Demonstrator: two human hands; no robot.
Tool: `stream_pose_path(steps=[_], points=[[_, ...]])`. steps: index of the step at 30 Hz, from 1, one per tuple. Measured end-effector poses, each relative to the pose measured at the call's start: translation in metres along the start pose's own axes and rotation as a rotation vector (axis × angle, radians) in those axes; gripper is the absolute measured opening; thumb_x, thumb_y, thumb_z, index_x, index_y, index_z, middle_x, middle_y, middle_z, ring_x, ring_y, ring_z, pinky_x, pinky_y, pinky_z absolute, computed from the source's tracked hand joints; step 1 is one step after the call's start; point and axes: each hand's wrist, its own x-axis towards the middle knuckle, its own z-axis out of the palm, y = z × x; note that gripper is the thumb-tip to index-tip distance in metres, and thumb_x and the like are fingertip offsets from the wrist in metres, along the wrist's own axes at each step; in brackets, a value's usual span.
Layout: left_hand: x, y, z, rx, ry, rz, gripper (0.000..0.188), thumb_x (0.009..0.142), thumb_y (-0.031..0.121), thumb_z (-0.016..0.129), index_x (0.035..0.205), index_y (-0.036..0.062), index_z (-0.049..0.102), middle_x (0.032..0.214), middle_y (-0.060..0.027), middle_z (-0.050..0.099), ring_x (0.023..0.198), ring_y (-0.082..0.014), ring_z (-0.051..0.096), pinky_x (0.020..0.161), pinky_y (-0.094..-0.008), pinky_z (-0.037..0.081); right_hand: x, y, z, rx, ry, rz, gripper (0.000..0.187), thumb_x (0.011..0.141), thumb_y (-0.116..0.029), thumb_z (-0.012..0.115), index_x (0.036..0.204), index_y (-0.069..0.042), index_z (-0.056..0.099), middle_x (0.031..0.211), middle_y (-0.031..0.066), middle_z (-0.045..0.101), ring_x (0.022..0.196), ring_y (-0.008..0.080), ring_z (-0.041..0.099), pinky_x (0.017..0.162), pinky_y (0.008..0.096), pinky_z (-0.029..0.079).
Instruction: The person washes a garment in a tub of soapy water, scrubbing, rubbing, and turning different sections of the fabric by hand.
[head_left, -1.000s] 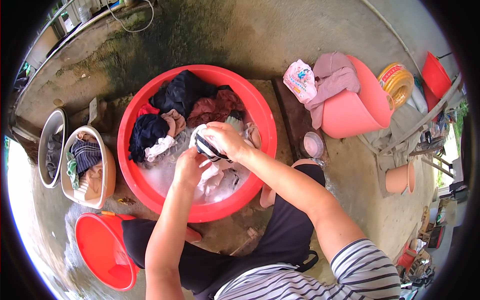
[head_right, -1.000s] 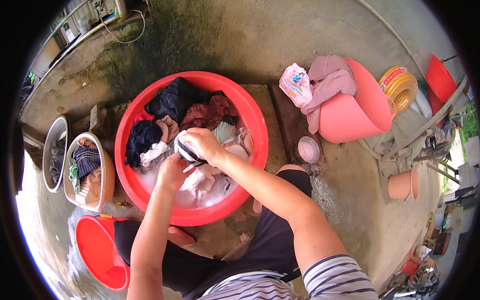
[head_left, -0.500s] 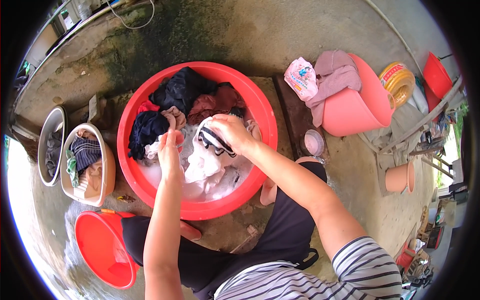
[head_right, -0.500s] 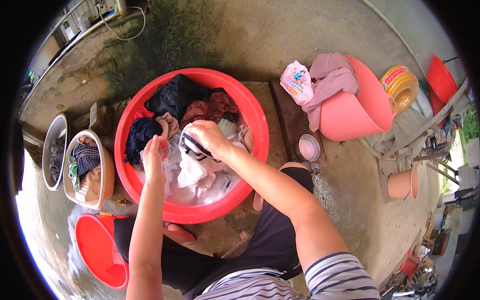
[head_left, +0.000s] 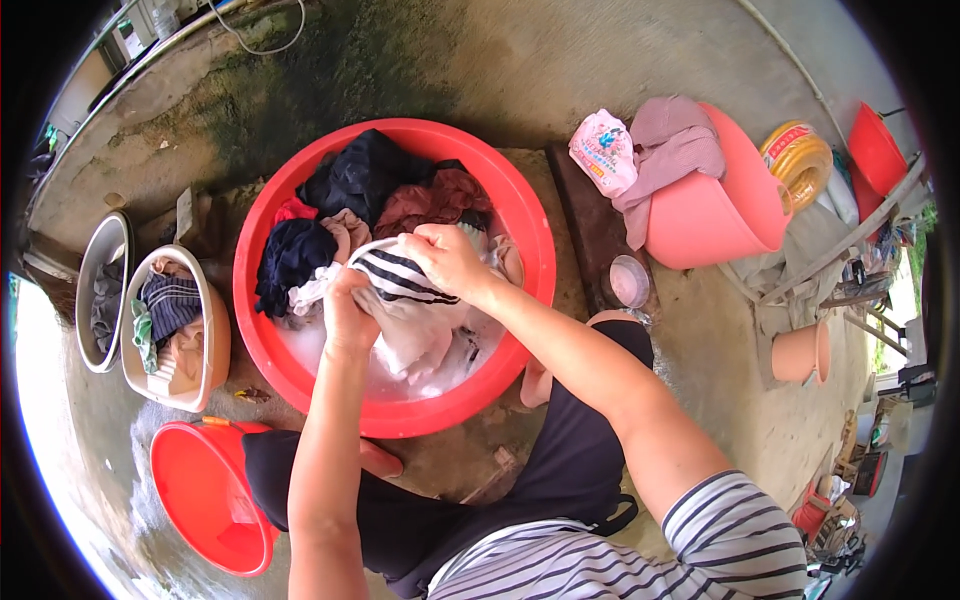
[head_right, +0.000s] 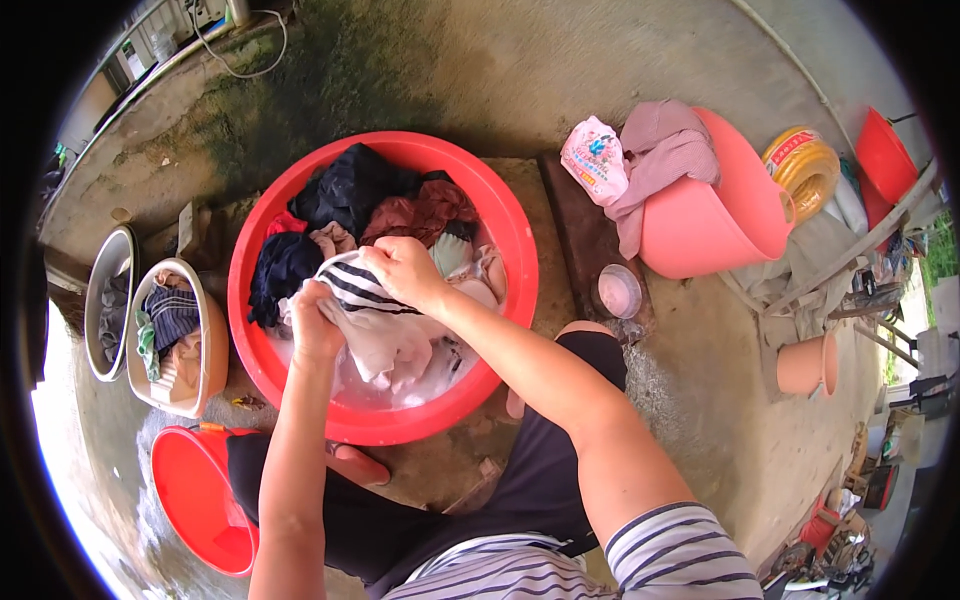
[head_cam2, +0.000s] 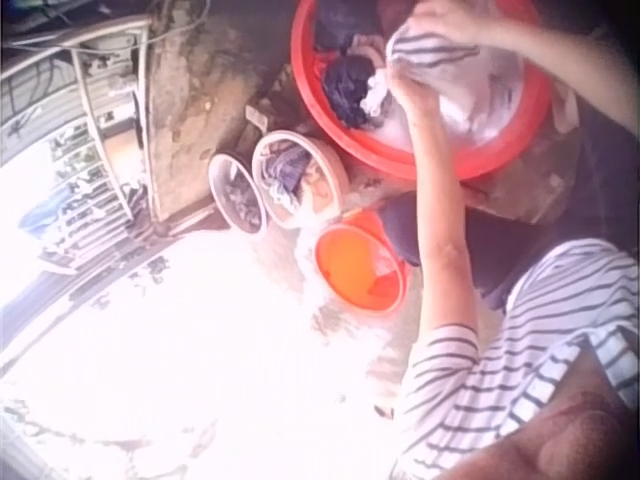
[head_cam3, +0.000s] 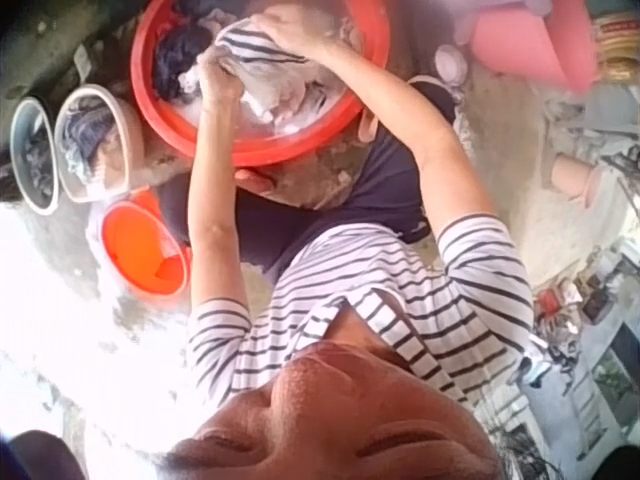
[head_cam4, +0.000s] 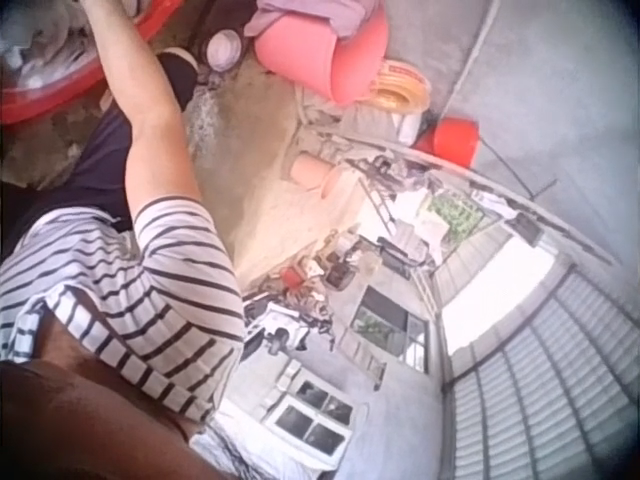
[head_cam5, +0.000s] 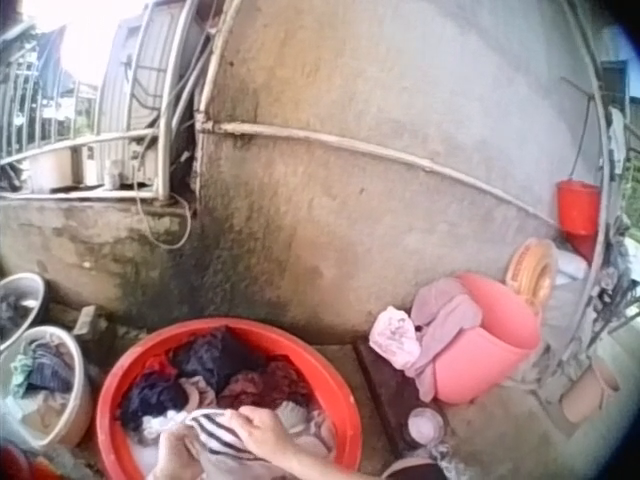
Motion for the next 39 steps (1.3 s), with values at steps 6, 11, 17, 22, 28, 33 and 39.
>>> stream_pose_path(steps=[6,11,17,22,28,33,39], points=[[0.002,-0.011,0.025,0.186,0.379,-0.132,0.051,0.079,0.048,0.051,0.104,0.0038,0.051,0.097,-0.0083,0.057,0.087,-0.0209,0.055,0.078,-0.0340,0.044,0.008,-0.005,0.007,0.221,-0.260,0.487,0.042,0.079,-0.042,0.054,0.066,-0.003,0.060,0.053,-0.0034,0.050,0.046,0.0040,0.041,0.041,0.0214,0.032],[0.011,-0.007,-0.045,0.238,0.329,-0.037,0.046,0.078,0.053,0.048,0.079,0.0077,0.054,0.068,-0.0056,0.057,0.056,-0.0182,0.053,0.052,-0.0340,0.045,-0.027,-0.031,0.059,-0.462,0.008,-0.192,0.019,0.075,-0.023,0.057,0.068,-0.007,0.059,0.061,0.0139,0.056,0.053,0.0290,0.055,0.049,0.0350,0.043],[-0.014,-0.051,0.023,0.157,0.540,-0.281,0.037,0.086,0.031,0.031,0.108,0.0082,0.049,0.108,-0.0110,0.052,0.095,-0.0237,0.052,0.079,-0.0381,0.042,-0.005,0.030,0.026,-0.716,0.221,-0.611,0.030,0.076,-0.025,0.055,0.053,-0.008,0.048,0.049,0.0070,0.051,0.042,0.0255,0.052,0.037,0.0358,0.039],[-0.021,-0.041,0.015,0.190,0.505,-0.253,0.033,0.084,0.030,0.035,0.100,0.0075,0.053,0.099,-0.0094,0.056,0.088,-0.0239,0.055,0.074,-0.0393,0.045,-0.040,-0.003,0.073,-0.590,0.090,-0.592,0.028,0.077,-0.027,0.053,0.058,-0.007,0.051,0.058,0.0070,0.056,0.046,0.0254,0.053,0.040,0.0371,0.040],[-0.010,-0.050,-0.042,0.232,0.472,-0.147,0.039,0.085,0.038,0.031,0.103,0.0073,0.049,0.098,-0.0083,0.056,0.089,-0.0226,0.054,0.074,-0.0384,0.045,-0.013,0.017,0.051,-0.595,0.128,-0.480,0.031,0.078,-0.027,0.053,0.053,-0.008,0.048,0.050,0.0093,0.052,0.044,0.0276,0.052,0.041,0.0373,0.040],[-0.013,-0.056,-0.038,0.145,0.034,0.162,0.044,0.085,0.042,0.033,0.106,0.0064,0.047,0.099,-0.0078,0.055,0.089,-0.0218,0.054,0.072,-0.0389,0.044,-0.025,0.004,0.052,-0.578,0.116,-0.550,0.031,0.077,-0.027,0.052,0.052,-0.009,0.048,0.048,0.0098,0.050,0.044,0.0282,0.052,0.041,0.0371,0.039],[-0.019,-0.046,-0.002,0.253,0.491,-0.232,0.028,0.083,0.029,0.041,0.092,0.0059,0.054,0.087,-0.0085,0.059,0.074,-0.0232,0.059,0.063,-0.0350,0.048,-0.047,-0.001,0.074,-0.525,0.111,-0.594,0.031,0.076,-0.030,0.054,0.056,-0.008,0.048,0.050,0.0091,0.049,0.043,0.0269,0.050,0.038,0.0378,0.037]])
